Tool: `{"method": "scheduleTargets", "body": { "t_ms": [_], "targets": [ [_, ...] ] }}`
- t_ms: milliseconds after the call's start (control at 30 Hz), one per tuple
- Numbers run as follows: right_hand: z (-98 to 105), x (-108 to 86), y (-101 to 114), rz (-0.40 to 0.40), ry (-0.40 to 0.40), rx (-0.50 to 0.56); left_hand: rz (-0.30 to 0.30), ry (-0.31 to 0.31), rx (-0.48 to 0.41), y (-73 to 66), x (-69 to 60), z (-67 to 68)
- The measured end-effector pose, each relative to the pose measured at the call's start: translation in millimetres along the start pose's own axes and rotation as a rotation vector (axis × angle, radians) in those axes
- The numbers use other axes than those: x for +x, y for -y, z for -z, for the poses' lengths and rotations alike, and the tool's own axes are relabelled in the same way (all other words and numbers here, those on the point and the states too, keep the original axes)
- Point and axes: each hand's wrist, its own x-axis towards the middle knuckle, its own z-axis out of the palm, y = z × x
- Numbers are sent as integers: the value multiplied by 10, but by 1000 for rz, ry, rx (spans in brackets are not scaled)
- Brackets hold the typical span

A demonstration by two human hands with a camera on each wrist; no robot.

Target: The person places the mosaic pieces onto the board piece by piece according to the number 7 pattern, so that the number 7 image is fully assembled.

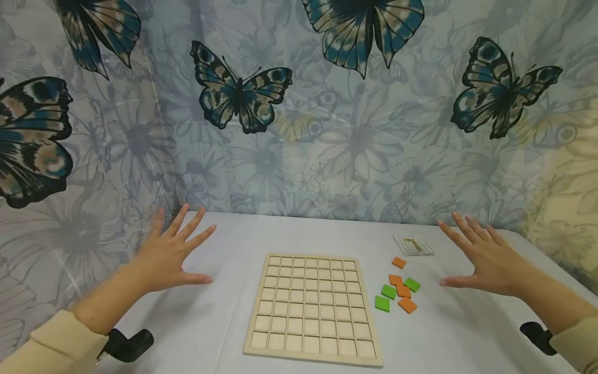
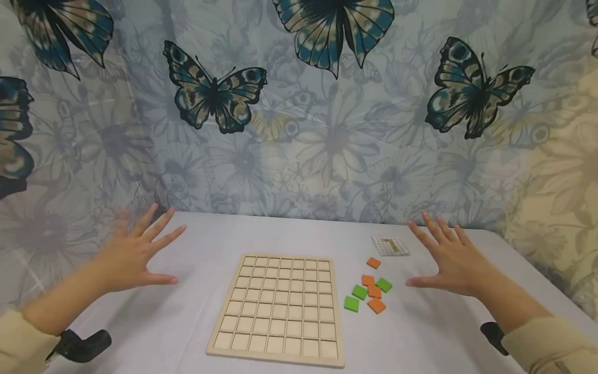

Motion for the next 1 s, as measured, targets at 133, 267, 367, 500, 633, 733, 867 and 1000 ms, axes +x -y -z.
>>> {"method": "scheduleTargets", "body": {
  "t_ms": [133,267,367,500,633,733,867,1000],
  "targets": [
    [7,56,87,-51,120,198,-34,-18,-73,-151,65,-31],
    [-43,106,206,-114,195,309,-5,11,-210,-308,177,-65],
    [-95,118,299,-120,215,371,5,3,-330,-404,257,-110],
    [-147,138,391,-109,236,432,2,15,-527,-488,341,-197],
    [-192,139,469,-85,232,506,26,101,-793,-531,404,-327],
    [-234,134,529,-74,228,560,68,165,-937,-560,438,-449],
    [-292,129,576,-64,219,613,85,209,-1038,-620,469,-586],
    [-335,113,580,-66,215,649,40,244,-1127,-693,485,-676]
  ]
}}
